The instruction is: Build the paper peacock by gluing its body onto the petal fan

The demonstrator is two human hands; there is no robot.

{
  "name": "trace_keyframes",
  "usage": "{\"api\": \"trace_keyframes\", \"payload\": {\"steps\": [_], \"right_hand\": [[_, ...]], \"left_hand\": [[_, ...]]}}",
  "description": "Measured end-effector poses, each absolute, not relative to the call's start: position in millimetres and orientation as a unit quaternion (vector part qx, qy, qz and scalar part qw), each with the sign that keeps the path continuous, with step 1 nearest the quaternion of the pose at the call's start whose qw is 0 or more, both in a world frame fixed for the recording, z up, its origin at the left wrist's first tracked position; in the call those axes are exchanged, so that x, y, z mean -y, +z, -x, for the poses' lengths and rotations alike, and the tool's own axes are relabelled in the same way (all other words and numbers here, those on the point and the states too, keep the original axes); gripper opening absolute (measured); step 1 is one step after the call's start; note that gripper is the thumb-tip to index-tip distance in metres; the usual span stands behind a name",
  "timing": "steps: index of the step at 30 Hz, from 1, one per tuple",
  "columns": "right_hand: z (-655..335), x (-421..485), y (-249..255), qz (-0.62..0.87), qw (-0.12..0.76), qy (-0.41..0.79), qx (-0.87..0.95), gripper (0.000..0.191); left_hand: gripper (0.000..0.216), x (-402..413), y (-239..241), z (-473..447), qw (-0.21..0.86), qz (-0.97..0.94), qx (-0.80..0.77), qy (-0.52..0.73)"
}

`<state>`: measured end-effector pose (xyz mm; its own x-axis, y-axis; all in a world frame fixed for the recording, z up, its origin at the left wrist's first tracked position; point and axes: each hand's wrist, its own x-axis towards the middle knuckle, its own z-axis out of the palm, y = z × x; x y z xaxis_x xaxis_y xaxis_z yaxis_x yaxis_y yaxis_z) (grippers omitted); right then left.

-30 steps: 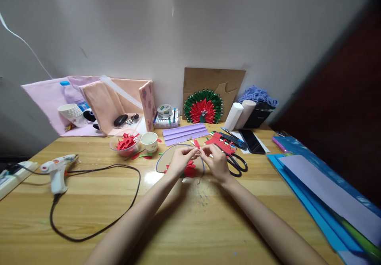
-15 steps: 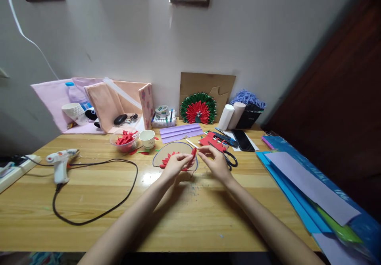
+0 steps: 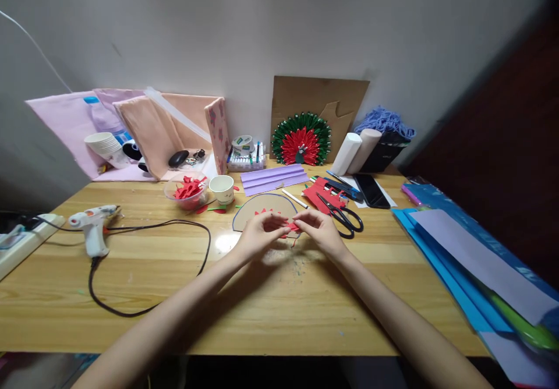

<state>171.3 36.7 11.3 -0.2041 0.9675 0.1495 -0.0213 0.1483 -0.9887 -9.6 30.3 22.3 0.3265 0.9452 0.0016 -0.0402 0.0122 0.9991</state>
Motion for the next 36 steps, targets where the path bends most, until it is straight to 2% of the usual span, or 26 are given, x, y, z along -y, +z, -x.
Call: {"api": "trace_keyframes", "payload": {"steps": [6, 13, 22, 30, 36], "right_hand": [[-149.5, -36.1, 6.7, 0.448, 0.504, 0.483, 0.558, 0.018], [-142.0, -37.4, -1.2, 0.466, 0.469, 0.525, 0.537, 0.020], [-140.8, -32.6, -0.1, 0.431, 0.443, 0.582, 0.528, 0.013], [-139.5, -39.4, -13.1, 0.465, 0.479, 0.528, 0.525, 0.013], [-138.6, -30.0, -14.1, 0.454, 0.480, 0.521, 0.540, 0.010]], "left_hand": [[0.024, -36.6, 3.9, 24.1, 0.566, -0.564, -0.384, 0.463], [0.019, -47.1, 3.6, 39.4, 0.543, -0.556, -0.422, 0.467], [0.015, -41.3, -1.2, 42.6, 0.531, -0.593, -0.415, 0.440], [0.021, -36.7, -9.1, 40.8, 0.556, -0.550, -0.425, 0.455], [0.014, -34.0, -8.8, 42.5, 0.478, -0.621, -0.428, 0.450]]}}
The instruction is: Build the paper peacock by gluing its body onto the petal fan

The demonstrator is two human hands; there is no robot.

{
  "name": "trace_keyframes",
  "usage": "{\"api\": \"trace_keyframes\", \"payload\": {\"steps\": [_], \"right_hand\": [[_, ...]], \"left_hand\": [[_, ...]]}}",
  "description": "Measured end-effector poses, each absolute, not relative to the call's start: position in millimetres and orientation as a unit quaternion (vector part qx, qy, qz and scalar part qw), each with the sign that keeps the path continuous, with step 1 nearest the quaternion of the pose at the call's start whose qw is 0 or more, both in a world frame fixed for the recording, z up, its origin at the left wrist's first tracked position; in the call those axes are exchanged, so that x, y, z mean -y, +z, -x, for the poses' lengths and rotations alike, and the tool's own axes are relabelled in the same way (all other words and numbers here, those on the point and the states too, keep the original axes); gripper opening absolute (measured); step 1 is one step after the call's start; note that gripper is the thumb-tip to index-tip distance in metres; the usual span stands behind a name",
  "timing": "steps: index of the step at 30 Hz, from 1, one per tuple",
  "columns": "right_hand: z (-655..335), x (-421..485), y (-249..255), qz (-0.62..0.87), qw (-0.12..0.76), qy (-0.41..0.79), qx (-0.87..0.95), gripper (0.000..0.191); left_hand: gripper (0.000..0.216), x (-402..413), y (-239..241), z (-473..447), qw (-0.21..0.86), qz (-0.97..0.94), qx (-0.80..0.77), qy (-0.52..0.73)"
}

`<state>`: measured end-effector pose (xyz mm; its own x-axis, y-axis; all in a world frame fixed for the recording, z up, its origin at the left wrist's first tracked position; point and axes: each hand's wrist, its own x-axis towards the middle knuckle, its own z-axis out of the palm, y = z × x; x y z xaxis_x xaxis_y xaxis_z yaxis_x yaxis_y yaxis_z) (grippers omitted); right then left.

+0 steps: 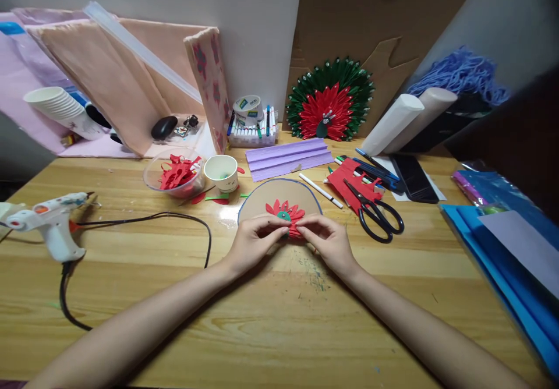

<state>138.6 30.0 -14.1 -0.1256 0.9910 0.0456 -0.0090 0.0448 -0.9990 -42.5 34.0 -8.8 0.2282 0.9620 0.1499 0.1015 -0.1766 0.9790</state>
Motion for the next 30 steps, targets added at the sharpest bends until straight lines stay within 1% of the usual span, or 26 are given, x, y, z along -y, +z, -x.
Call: {"api": "trace_keyframes", "payload": {"steps": [4, 9, 12, 16, 19, 24, 26, 30], "right_hand": [[-138.6, -27.5, -12.3, 0.445, 0.483, 0.507, 0.559, 0.010], [-138.6, -26.3, -11.1, 0.453, 0.488, 0.490, 0.562, 0.010], [-138.6, -25.3, -11.4, 0.449, 0.492, 0.478, 0.573, 0.010], [-138.7, -23.3, -10.9, 0.446, 0.485, 0.456, 0.599, 0.008], [-139.0, -22.2, -9.7, 0.449, 0.476, 0.432, 0.620, 0.007], [-139.1, -21.3, -6.9, 0.444, 0.469, 0.411, 0.643, 0.008], [-138.8, -20.8, -5.9, 0.446, 0.469, 0.398, 0.650, 0.007], [-138.7, -20.1, -5.2, 0.449, 0.472, 0.376, 0.659, 0.008]], "left_hand": [[0.014, -33.3, -8.2, 42.7, 0.469, -0.627, -0.431, 0.449], [0.017, -31.7, -6.2, 42.7, 0.493, -0.613, -0.431, 0.443], [0.014, -31.8, -5.1, 42.0, 0.499, -0.596, -0.443, 0.447], [0.013, -33.1, -7.6, 41.0, 0.551, -0.548, -0.440, 0.450], [0.014, -33.2, -10.4, 41.0, 0.562, -0.543, -0.432, 0.450], [0.013, -32.2, -8.4, 41.3, 0.537, -0.573, -0.426, 0.450], [0.011, -32.1, -6.2, 41.8, 0.508, -0.605, -0.421, 0.445], [0.013, -32.8, -4.7, 43.2, 0.447, -0.660, -0.412, 0.442]]}}
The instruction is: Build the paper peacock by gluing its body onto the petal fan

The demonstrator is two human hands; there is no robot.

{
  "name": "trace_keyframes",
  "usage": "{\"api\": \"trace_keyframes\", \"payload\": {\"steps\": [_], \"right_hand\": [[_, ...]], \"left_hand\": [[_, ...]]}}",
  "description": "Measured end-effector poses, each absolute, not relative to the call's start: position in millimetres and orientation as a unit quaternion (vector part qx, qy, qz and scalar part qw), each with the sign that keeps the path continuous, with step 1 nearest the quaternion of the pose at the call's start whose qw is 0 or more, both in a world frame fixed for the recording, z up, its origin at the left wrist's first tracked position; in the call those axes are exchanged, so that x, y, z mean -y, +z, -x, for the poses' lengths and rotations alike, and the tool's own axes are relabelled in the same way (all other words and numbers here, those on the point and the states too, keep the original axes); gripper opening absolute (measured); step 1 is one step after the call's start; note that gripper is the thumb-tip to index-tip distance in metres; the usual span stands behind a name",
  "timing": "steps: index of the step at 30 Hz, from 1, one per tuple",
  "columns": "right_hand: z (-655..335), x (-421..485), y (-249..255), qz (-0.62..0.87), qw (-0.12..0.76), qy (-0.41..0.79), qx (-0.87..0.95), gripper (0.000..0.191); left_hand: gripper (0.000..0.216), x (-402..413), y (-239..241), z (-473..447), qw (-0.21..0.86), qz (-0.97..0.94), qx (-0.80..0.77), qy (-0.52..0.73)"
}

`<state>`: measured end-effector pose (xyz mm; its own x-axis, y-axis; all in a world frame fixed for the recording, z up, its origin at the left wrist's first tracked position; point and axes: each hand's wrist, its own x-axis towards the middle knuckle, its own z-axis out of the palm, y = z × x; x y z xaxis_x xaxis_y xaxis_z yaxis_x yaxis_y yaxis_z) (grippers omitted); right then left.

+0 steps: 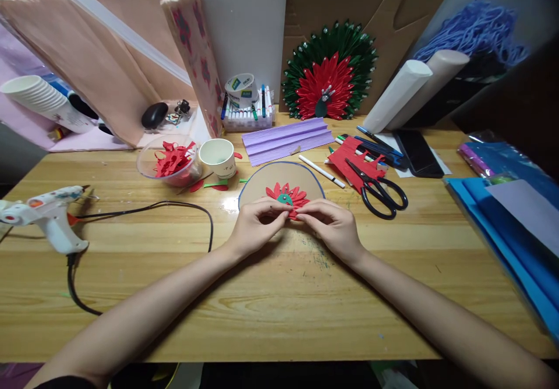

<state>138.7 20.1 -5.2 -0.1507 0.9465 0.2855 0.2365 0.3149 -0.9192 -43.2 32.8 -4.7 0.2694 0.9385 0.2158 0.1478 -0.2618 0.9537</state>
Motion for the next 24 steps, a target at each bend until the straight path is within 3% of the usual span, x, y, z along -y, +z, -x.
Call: {"api": "trace_keyframes", "payload": {"steps": [24], "right_hand": [[-139.7, -19.5, -9.0, 0.466, 0.460, 0.303, 0.692, 0.005]], "left_hand": [[0.012, -28.9, -2.0, 43.1, 0.282, -0.754, -0.381, 0.455]]}}
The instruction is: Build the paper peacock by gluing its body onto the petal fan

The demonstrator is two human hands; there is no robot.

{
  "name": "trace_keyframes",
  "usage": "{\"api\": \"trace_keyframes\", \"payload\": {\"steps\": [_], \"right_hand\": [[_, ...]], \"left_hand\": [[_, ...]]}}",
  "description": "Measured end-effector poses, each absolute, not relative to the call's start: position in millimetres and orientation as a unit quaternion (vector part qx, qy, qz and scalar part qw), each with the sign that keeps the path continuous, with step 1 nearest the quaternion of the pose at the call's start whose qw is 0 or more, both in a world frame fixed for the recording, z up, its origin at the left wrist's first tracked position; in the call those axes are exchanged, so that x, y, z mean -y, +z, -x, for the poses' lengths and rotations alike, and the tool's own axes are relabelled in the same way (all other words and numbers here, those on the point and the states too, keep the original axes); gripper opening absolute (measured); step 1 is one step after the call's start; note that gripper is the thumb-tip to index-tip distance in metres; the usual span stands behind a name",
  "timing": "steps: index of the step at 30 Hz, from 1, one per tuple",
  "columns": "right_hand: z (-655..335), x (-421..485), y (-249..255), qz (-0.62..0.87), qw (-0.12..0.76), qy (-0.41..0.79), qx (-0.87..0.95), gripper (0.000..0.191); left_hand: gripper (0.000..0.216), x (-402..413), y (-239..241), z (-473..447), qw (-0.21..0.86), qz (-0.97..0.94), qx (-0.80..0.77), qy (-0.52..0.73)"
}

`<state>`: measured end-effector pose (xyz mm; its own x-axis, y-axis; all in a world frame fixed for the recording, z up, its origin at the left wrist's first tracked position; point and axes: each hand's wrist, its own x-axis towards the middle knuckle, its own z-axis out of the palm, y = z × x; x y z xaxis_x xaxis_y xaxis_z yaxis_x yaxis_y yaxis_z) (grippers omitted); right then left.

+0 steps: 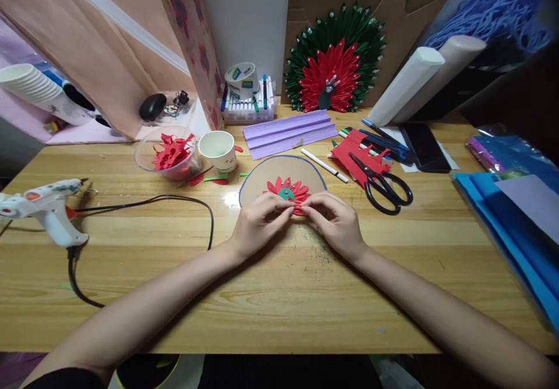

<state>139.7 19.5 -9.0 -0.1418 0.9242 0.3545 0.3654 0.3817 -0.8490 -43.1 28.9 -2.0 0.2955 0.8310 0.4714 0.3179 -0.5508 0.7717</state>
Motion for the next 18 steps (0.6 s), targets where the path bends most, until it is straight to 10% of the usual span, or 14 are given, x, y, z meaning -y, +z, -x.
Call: {"api": "trace_keyframes", "payload": {"steps": [18], "right_hand": [[-140.2, -19.4, -4.1, 0.433, 0.445, 0.271, 0.736, 0.003]], "left_hand": [[0.007, -25.4, -6.0, 43.5, 0.310, -0.742, -0.386, 0.452]]}}
